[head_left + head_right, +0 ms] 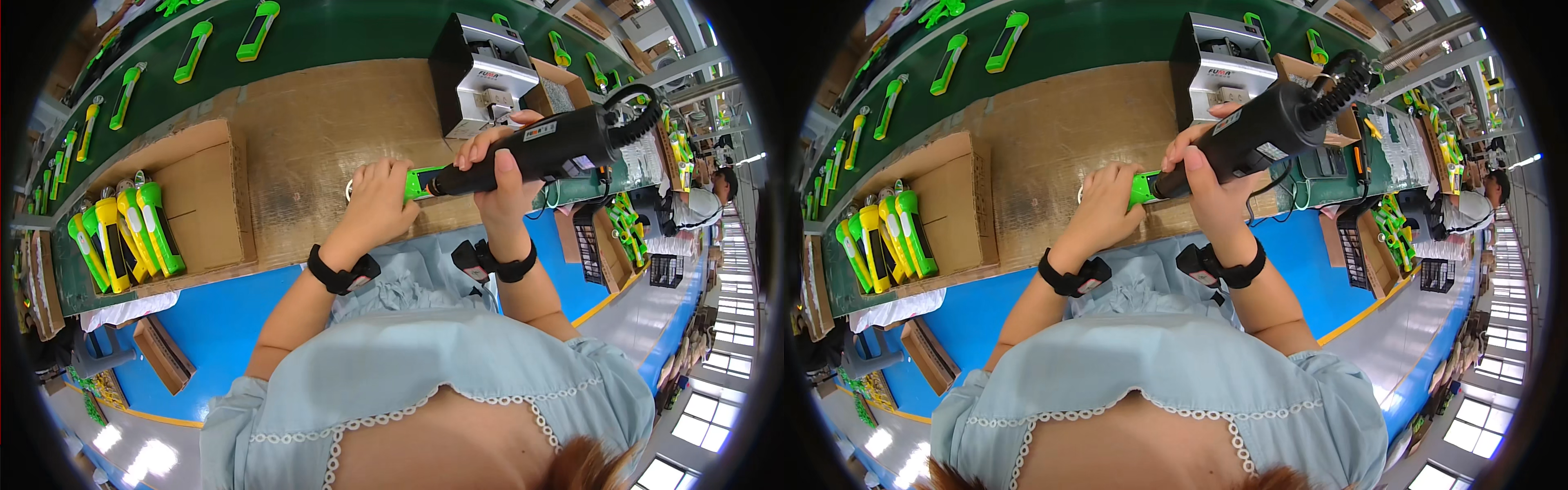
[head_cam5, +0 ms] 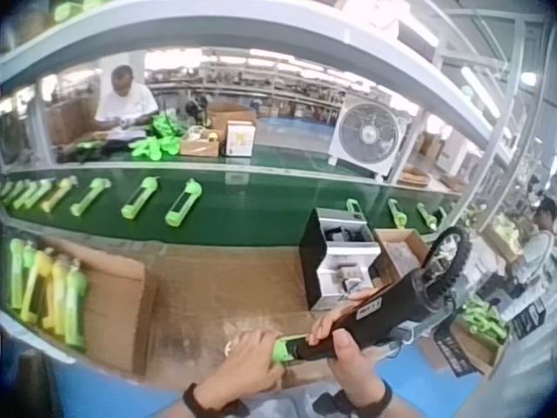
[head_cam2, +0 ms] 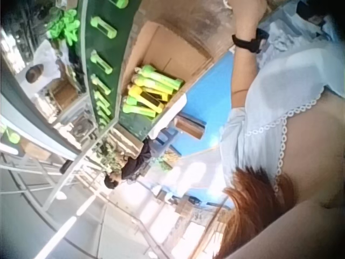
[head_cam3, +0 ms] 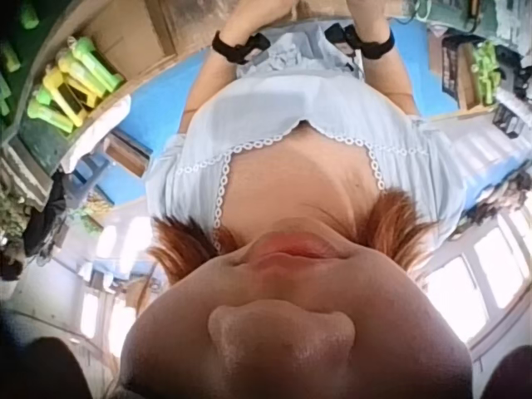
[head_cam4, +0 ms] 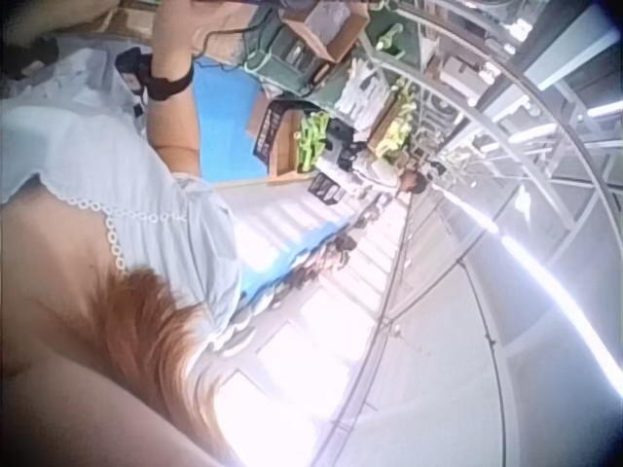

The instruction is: Assemble solar-powered flashlights using an electric screwdriver.

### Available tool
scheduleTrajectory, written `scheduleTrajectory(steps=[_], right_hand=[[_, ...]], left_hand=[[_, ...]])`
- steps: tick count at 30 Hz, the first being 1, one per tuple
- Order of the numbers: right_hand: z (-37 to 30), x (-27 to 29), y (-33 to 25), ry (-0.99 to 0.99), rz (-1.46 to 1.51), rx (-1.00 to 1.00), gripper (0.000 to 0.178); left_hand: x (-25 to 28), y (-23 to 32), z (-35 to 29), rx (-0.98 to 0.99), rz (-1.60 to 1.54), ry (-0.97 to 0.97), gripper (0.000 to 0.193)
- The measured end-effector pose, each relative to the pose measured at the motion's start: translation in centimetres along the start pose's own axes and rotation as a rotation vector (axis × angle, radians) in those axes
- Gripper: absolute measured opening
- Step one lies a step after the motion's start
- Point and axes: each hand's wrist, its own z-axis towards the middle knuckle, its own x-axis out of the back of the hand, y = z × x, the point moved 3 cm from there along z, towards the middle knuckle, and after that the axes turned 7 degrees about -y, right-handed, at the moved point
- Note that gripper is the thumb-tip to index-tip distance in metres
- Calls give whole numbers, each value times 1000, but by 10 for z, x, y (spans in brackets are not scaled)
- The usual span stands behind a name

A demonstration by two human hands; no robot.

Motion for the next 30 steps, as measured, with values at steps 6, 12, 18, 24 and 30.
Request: scheduleTrajectory(steps=[6, 12, 18, 24, 30], right_hand=[[0, -1, 3, -15, 34, 21, 51], [1, -4, 4, -22, 72, 58, 45], [0, -6, 10, -51, -11, 73, 46], [-1, -13, 14, -61, -111, 19, 46], [-15, -21, 20, -27, -168, -26, 48]], left_hand=[[0, 0, -1, -19, 12, -26, 53], [-1, 1, 0, -12, -2, -43, 52], [3, -2, 3, 24, -11, -26, 51], [-3, -12, 3, -49, 40, 15, 49], [-5, -7, -5, -36, 49, -57, 48]])
